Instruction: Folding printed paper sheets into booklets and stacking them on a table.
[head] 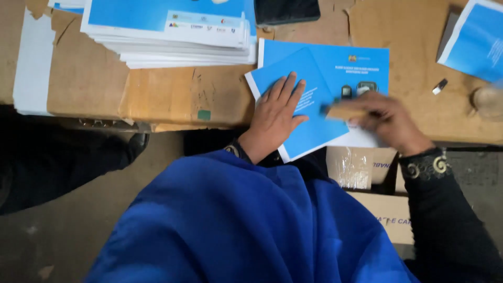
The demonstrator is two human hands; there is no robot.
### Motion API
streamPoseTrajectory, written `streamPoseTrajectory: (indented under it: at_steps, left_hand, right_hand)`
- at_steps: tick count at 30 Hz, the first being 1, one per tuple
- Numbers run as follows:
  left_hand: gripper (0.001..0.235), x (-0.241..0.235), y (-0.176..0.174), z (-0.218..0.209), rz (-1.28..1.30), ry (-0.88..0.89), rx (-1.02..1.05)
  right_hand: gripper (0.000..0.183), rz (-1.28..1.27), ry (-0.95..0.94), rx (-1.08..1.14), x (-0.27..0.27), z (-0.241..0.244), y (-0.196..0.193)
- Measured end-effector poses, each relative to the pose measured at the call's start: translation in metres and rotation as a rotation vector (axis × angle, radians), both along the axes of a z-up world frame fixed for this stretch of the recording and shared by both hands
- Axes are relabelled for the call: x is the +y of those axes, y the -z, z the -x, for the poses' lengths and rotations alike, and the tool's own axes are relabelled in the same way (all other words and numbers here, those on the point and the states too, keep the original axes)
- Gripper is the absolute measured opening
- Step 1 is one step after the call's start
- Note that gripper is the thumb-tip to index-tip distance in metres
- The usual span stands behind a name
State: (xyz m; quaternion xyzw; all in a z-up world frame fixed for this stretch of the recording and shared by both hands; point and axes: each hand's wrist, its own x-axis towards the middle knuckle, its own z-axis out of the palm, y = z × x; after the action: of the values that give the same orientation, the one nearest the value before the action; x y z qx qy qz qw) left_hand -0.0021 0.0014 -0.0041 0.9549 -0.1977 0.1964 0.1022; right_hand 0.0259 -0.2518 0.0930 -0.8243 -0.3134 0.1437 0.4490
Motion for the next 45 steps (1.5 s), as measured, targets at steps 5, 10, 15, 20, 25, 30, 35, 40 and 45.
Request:
streamPoseTrajectory:
  at_steps: [5,10,15,20,25,30,35,40,45]
  left_hand:
    - [0.095,0.004,-0.003,0.008,0.004,-0.029,0.081]
    - [0.092,0.003,-0.014,0.006,0.004,-0.006,0.083]
    - [0.085,0.001,-0.002,0.005,0.149,0.047,0.134]
    - [0.094,0.001,-0.001,0.004,0.053,0.007,0.023]
    - [0.09,0.001,0.0,0.002,0.134,-0.028,0.021]
    - [0.092,0.002,0.001,0.0,0.153,-0.001,0.121]
    - [0.094,0.006,0.003,0.004,0.14,-0.006,0.077]
    - [0.09,0.003,0.005,-0.001,0.112,0.027,0.131]
    - [0.084,0.006,-0.001,0.001,0.121,0.026,0.079]
  right_hand:
    - [0.041,0.19,-0.011,0.139,-0.004,0.001,0.012]
    - [0.038,0.301,0.007,0.095,0.005,-0.023,0.01]
    - [0.022,0.294,0.096,-0.341,0.042,-0.082,0.031]
    - [0.039,0.102,0.057,-0.505,0.065,-0.119,0.045]
    - [0.039,0.002,-0.023,-0.236,0.058,-0.092,0.023]
    - [0.041,0.067,-0.163,-0.228,0.029,-0.059,0.023]
    - [0.065,0.034,-0.283,-0.082,0.012,-0.007,-0.017]
    - [0.058,0.131,-0.105,-0.006,-0.07,0.029,0.031]
    - [0.034,0.018,0.502,-0.381,-0.142,-0.004,0.072]
